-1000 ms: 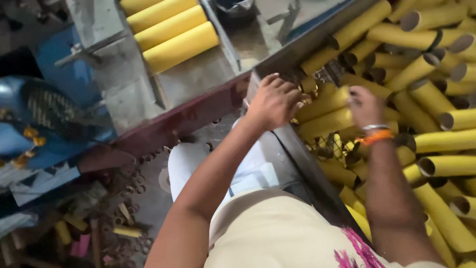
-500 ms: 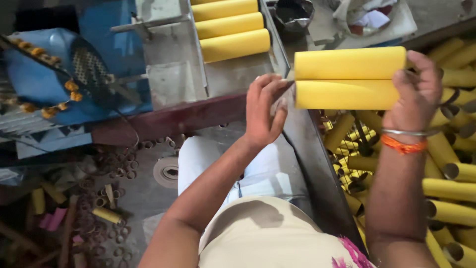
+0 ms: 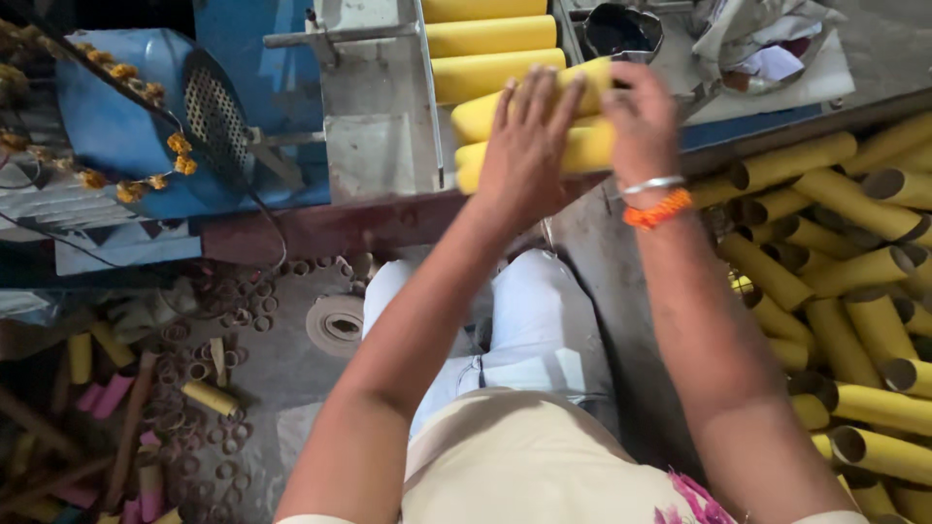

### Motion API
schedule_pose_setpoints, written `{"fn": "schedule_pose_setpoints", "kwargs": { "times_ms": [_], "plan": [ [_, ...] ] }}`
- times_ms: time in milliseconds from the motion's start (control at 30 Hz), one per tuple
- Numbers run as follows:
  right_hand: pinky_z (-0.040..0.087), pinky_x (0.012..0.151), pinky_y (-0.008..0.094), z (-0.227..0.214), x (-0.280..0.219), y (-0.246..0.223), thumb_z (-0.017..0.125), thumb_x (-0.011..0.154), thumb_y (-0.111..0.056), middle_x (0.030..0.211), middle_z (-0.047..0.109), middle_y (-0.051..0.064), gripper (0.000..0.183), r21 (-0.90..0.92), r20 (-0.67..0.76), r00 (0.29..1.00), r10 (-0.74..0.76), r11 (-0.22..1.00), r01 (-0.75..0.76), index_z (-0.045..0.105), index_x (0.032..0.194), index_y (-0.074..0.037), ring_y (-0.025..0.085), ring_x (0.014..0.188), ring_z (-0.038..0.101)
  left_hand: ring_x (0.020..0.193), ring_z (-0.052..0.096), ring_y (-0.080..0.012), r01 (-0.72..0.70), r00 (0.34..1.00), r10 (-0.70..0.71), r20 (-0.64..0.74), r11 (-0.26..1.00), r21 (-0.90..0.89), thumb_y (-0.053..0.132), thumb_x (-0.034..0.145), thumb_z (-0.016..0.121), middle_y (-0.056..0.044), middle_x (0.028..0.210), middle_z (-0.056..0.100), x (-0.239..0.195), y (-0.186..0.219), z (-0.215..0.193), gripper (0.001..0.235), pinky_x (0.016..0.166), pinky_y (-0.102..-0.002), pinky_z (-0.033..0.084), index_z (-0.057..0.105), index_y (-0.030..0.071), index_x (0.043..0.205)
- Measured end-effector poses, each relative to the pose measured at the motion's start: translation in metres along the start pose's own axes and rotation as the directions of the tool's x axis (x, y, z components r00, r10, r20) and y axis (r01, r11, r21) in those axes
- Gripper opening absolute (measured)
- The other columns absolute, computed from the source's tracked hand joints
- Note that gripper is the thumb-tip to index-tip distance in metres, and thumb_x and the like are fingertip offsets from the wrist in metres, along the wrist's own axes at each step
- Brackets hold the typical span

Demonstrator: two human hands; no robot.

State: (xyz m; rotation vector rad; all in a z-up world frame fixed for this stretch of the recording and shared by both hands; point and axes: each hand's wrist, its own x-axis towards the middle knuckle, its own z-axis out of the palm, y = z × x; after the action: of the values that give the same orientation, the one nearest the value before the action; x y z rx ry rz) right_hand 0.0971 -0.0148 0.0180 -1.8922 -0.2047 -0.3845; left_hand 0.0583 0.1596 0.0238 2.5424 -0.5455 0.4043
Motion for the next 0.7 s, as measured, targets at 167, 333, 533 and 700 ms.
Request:
{"fn": "schedule_pose_setpoints", "kwargs": {
  "times_ms": [167,333,533,700],
  "plan": [
    [0.053,0.079,0.048,-0.005,0.000,-0.028,0.084,0.091,-0.031,0.102,0.076,0.009,0.026,-0.725,0.242,0.889,-0.389,0.536,0.432,0.073,0.103,-0.011,0.034,0.086,0.067,0.152,0.026,-0.0362,0.137,0.936,-0.216,0.277,0.951,0.277,0.063,0.070,0.082,-0.019,0.160,0.034,0.017,-0.035,0.006,0.111,0.122,-0.062,0.012,0.030,0.015,0.156],
    [0.053,0.077,0.039,-0.094,-0.037,-0.009,0.079,0.103,-0.022,0.106,0.073,0.013,0.023,-0.544,0.087,0.978,-0.187,0.814,0.204,0.073,0.116,-0.005,0.027,0.085,0.069,0.150,0.025,-0.0372,0.088,0.936,-0.177,0.303,0.954,0.286,0.064,0.076,0.077,-0.021,0.159,0.032,0.018,-0.042,0.012,0.104,0.121,-0.061,0.009,0.032,0.012,0.155],
    [0.056,0.085,0.036,-0.233,-0.169,0.108,0.077,0.098,-0.026,0.106,0.075,0.013,0.028,-0.545,-0.212,0.913,0.347,0.733,-0.406,0.073,0.117,-0.005,0.027,0.094,0.072,0.150,0.031,-0.0407,-0.152,0.984,0.150,0.092,0.988,0.012,0.062,0.093,0.072,-0.021,0.161,0.037,0.008,0.008,0.029,0.090,0.124,-0.064,0.015,0.037,0.010,0.158],
    [0.054,0.086,0.048,-0.273,-0.278,0.177,0.081,0.088,-0.034,0.112,0.072,0.020,0.041,-0.717,-0.253,0.652,0.715,0.314,-0.623,0.074,0.118,-0.006,0.040,0.100,0.069,0.143,0.045,-0.0416,-0.341,0.910,0.401,0.106,0.868,-0.361,0.056,0.097,0.075,-0.019,0.155,0.046,0.001,0.085,0.054,0.081,0.123,-0.058,0.032,0.043,0.010,0.155]
  ]
}}
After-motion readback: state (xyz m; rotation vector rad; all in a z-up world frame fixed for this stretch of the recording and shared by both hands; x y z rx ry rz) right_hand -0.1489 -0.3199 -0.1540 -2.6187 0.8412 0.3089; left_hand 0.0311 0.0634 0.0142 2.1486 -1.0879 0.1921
